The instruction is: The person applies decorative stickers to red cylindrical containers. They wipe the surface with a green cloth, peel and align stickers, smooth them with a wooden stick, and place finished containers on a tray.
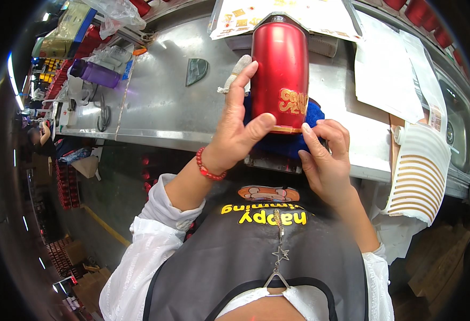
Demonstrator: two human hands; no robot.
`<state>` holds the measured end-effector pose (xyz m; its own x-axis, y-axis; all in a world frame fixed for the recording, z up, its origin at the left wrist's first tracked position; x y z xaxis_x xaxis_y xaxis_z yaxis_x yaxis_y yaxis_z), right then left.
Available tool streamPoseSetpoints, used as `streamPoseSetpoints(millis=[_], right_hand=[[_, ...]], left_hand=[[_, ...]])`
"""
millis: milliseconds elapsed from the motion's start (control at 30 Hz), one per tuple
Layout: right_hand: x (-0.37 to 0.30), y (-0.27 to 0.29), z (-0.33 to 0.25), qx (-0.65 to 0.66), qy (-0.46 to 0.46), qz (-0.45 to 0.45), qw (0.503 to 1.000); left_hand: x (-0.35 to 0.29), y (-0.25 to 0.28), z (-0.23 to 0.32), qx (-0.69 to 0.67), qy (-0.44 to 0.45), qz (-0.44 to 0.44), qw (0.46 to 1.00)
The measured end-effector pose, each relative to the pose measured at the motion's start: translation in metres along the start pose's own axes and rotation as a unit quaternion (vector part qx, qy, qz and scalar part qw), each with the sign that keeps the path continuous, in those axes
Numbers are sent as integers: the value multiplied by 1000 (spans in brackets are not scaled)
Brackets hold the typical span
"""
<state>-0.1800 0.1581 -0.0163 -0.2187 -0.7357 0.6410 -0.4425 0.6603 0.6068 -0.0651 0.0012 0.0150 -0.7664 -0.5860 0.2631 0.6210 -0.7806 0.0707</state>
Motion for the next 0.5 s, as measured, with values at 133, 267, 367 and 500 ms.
streamPoseSetpoints(millis=[133, 267, 367, 500], right_hand=[[-5, -3, 8, -10, 17, -7, 1000], [-1, -1, 3, -8, 18, -19, 1000], [-3, -4, 7, -11, 20, -17, 1000], [-3, -6, 5, -3, 12, -7, 1000]], left_hand=[[-1, 6, -2, 43, -10, -30, 999], [2, 7, -4, 125, -28, -35, 991], [6, 5, 2, 202, -51, -44, 977], [10, 0, 11, 271, -74, -61, 958]])
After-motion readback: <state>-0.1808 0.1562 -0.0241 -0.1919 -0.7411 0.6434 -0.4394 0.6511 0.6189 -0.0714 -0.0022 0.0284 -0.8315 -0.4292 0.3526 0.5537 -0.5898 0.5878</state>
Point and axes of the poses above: each hand's wrist, its own x-axis towards the middle knuckle, its own y-axis out of the back of the hand, z = x × y, the point moved 5 cm from there along x, towards the middle knuckle, and after that the axes turned 8 degrees about -x, right-handed, at the moved point
